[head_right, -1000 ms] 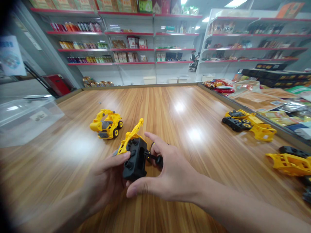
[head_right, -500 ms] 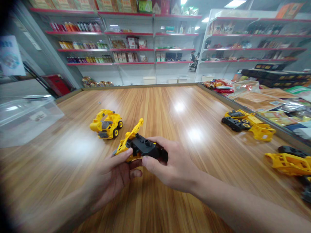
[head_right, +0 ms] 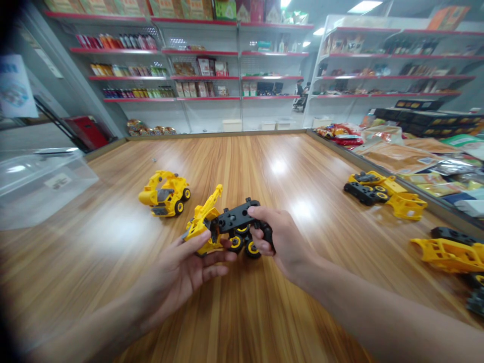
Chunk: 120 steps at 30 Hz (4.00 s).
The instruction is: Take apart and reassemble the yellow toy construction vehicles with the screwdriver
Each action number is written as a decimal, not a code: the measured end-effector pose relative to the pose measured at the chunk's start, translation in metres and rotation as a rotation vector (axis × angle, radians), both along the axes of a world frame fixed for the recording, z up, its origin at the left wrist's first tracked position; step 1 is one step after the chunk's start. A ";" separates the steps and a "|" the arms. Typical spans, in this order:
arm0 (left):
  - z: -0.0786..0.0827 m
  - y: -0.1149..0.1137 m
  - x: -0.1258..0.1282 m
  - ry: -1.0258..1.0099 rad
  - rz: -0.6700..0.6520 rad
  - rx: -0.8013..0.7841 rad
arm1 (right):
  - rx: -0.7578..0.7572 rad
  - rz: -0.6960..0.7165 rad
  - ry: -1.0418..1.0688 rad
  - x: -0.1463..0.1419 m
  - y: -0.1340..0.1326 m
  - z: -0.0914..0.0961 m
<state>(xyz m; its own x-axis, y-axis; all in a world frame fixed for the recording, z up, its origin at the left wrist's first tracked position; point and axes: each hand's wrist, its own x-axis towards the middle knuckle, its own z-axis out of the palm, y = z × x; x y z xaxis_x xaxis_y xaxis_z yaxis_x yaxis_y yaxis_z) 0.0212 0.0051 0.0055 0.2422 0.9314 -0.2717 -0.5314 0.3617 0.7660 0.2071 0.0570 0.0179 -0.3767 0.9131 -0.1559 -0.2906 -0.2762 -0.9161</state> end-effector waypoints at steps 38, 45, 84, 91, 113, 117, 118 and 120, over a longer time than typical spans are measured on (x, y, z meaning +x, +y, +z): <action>0.005 -0.002 -0.002 -0.088 0.097 -0.039 | -0.170 -0.082 -0.135 0.004 0.009 -0.002; 0.007 -0.004 -0.002 -0.046 0.113 0.023 | -0.045 -0.199 -0.161 0.006 0.019 -0.004; -0.001 -0.003 -0.001 0.024 0.038 -0.103 | 0.689 -0.079 -1.263 0.028 0.048 -0.020; -0.001 -0.003 0.000 0.011 0.042 -0.105 | 0.701 -0.066 -1.212 0.028 0.048 -0.023; -0.006 0.000 -0.003 0.022 -0.005 -0.111 | 0.744 -0.103 -1.214 0.027 0.049 -0.033; -0.007 0.001 -0.003 0.005 -0.013 -0.116 | 0.758 -0.096 -1.214 0.029 0.050 -0.032; -0.007 0.001 -0.003 0.002 -0.013 -0.114 | 0.761 -0.093 -1.216 0.029 0.050 -0.031; -0.007 0.001 -0.002 -0.005 -0.011 -0.112 | 0.765 -0.086 -1.221 0.029 0.050 -0.031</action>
